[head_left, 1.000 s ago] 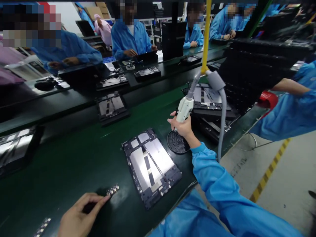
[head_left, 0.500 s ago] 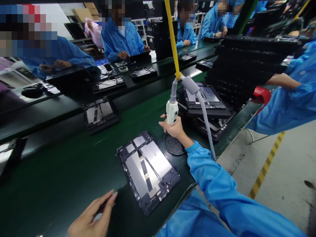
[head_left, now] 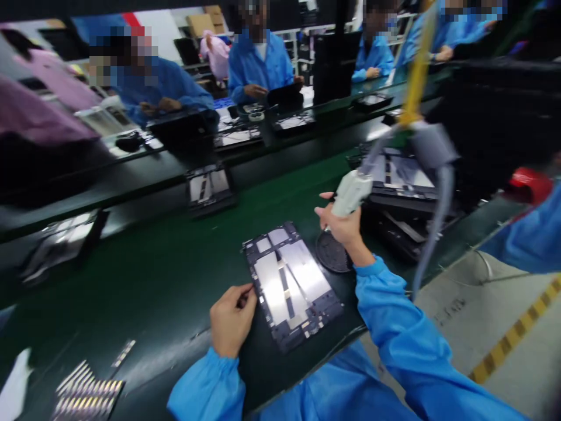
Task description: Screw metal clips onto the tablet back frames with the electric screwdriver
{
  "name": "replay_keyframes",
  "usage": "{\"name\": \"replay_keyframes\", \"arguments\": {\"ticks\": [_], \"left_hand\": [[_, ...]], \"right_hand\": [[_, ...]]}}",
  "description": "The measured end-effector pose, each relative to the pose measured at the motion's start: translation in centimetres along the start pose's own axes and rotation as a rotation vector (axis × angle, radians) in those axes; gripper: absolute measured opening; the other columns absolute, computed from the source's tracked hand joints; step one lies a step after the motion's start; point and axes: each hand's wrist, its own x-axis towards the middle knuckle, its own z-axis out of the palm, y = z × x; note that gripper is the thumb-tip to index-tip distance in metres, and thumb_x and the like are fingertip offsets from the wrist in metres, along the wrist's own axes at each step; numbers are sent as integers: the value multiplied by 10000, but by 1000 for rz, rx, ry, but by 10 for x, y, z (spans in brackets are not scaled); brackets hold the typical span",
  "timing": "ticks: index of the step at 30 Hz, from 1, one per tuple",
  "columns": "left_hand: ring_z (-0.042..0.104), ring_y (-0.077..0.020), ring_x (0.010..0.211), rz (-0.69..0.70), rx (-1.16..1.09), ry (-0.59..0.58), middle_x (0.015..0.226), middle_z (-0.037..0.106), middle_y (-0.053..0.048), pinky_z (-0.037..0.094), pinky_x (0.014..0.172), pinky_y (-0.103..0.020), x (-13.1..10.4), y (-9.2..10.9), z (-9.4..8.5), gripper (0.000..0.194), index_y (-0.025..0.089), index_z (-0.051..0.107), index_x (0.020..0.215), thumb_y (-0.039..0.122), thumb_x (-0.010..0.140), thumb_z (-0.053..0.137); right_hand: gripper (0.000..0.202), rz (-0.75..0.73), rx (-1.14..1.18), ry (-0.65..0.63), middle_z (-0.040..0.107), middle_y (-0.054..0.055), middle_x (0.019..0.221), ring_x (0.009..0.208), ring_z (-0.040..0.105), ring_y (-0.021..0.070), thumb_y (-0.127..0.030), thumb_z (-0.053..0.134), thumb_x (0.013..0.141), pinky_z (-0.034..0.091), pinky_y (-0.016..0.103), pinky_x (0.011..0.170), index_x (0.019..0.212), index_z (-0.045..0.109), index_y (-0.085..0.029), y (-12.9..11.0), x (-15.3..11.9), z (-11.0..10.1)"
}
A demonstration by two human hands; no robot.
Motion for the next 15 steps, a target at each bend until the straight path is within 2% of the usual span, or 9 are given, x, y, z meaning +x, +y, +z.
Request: {"name": "replay_keyframes", "arguments": {"ticks": [3,7,11,13,15], "left_hand": [[566,-127,554,81,-37,-51,616,621,-2,440,570,-247,-3,1,6,308,183,737,841,381,849,501],[570,-121,575,88,-38,-51,679,656,-12,442,579,-240,-1,-10,-1,304,181,732,874,383,868,506],[562,-125,548,-9,-47,145,677,662,-17,464,574,-245,2,-32,-14,354,158,726,916,441,846,524],[581,-135,562,-39,-50,225,683,668,-21,479,588,-252,2,-39,-17,387,148,721,972,458,844,528],[619,-150,621,-17,-49,232,739,697,-39,497,633,-264,2,-41,-17,383,150,724,977,452,862,518]], "right_hand": [[286,-39,129,-97,542,-95,436,341,477,103,-260,740,727,428,261,408,969,600,-202,-25,-17,20],[300,70,163,-329,559,-81,468,375,512,119,-285,744,728,478,287,442,984,605,-212,-49,-48,68],[270,152,126,-475,545,-86,454,377,509,116,-282,727,706,480,282,447,943,628,-200,-39,-60,115],[242,177,87,-495,532,-94,435,374,509,114,-261,710,694,476,274,451,914,633,-195,-28,-59,128],[221,196,40,-499,529,-96,417,373,508,111,-240,702,680,478,270,466,884,635,-188,-18,-58,134]]}}
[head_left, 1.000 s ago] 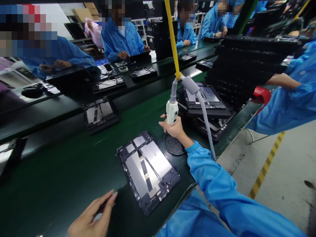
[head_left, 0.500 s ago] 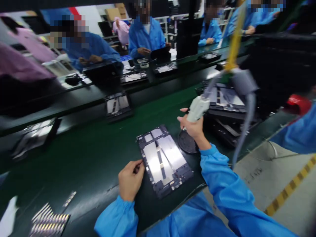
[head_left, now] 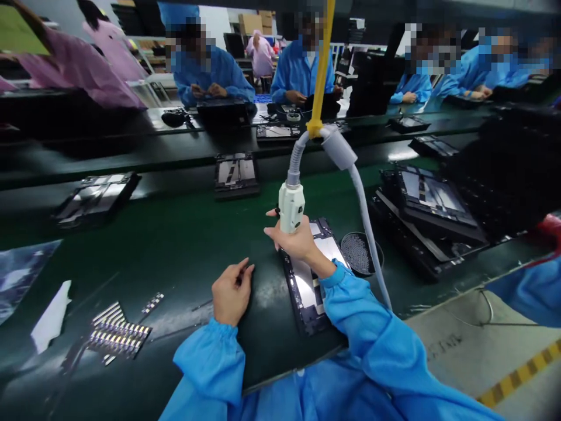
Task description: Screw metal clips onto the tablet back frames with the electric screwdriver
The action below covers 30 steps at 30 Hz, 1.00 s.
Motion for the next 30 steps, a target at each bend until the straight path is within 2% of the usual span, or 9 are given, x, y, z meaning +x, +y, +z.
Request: {"name": "replay_keyframes", "arguments": {"ticks": [5,12,15,17,20,25,27,30], "left_hand": [[679,-185,805,48,0,-35,880,734,-56,514,751,-290,-2,2,4,322,189,730,940,394,912,483],[680,-171,790,92,-16,5,877,723,-49,517,725,-275,-3,2,5,265,174,722,949,326,925,507],[679,-152,777,138,-76,74,854,721,-49,526,720,-252,-3,5,1,228,165,718,907,289,922,527],[683,-149,786,149,-103,168,856,726,-53,536,729,-246,-4,8,-4,210,163,715,873,276,915,543],[690,-141,743,80,-129,278,846,738,-43,552,729,-254,-6,12,-10,190,167,715,872,276,904,562],[684,-120,626,-77,-247,212,782,739,-16,582,654,-247,-16,20,-12,204,168,703,968,307,891,575],[692,-123,647,-60,-254,194,826,745,-29,595,664,-256,-21,23,-13,203,162,702,964,277,896,550],[709,-132,711,43,-203,118,953,748,-55,611,705,-277,-29,30,-16,250,166,718,891,189,908,470]], "right_hand": [[183,10,-39,5,535,-88,408,369,505,113,-254,706,675,482,277,488,828,629,-189,13,2,0],[246,-13,-38,-11,548,-86,428,376,511,117,-238,714,689,472,277,492,911,621,-190,19,2,1],[191,-13,-54,-10,538,-79,421,374,510,121,-245,710,695,482,287,502,853,618,-194,20,1,1],[173,-13,-64,-4,529,-77,418,376,511,123,-262,710,696,479,286,492,824,613,-197,21,0,1],[182,-19,-95,-18,532,-75,438,387,518,122,-274,716,689,477,278,484,815,612,-194,23,-4,2],[174,-64,-147,5,538,-58,471,444,533,134,-296,712,699,493,292,532,799,610,-195,29,-7,4],[151,-89,-151,35,545,-44,486,495,561,153,-299,707,702,501,301,554,776,617,-203,28,-7,6],[139,-135,-128,29,549,-37,510,577,601,175,-279,710,704,520,316,610,799,642,-204,16,-7,4]]}}
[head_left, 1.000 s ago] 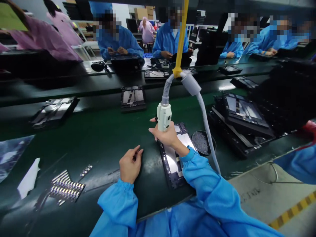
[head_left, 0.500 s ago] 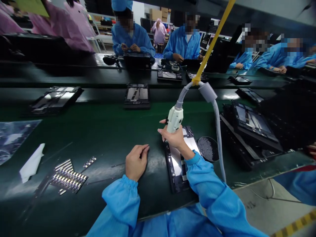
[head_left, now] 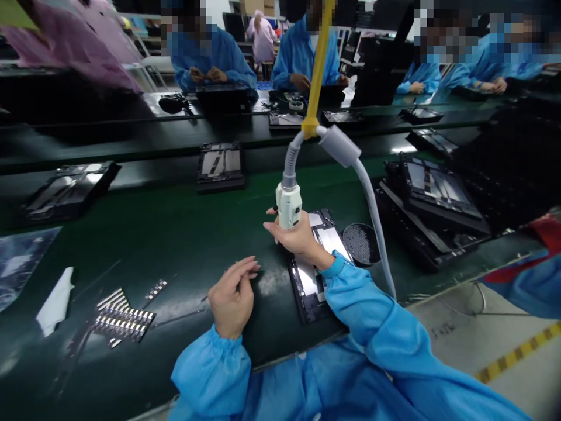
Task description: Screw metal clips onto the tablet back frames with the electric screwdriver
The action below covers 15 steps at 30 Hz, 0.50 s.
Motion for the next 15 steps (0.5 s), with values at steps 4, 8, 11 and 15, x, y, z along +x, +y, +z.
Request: {"name": "replay_keyframes", "arguments": {"ticks": [4,8,11,15], "left_hand": [[703,-176,984,267,80,-225,1112,725,-74,586,906,-322,-20,27,1,312,179,701,1048,108,908,432],[626,-243,1162,682,66,-486,1167,703,-116,539,1006,-392,-50,62,18,320,115,627,1184,278,927,526],[666,-238,1071,735,104,-473,1101,720,-137,568,955,-370,-52,58,40,312,80,637,1129,291,922,536],[672,-220,1054,670,232,-449,1089,718,-144,543,988,-366,2,13,64,311,126,639,1163,285,912,546]], "right_hand": [[244,-60,53,18,539,-63,519,491,550,141,-293,698,759,536,324,602,983,644,-211,-31,1,-17],[260,-118,78,111,544,-68,530,458,528,128,-281,724,769,545,327,591,1001,622,-222,-50,-11,-49],[378,-95,174,129,577,-60,553,476,563,133,-276,744,778,551,322,599,1125,599,-239,-42,-25,-75],[404,-15,338,144,709,85,962,777,707,219,-369,742,769,581,389,742,1125,616,-228,-26,-41,-90]]}}
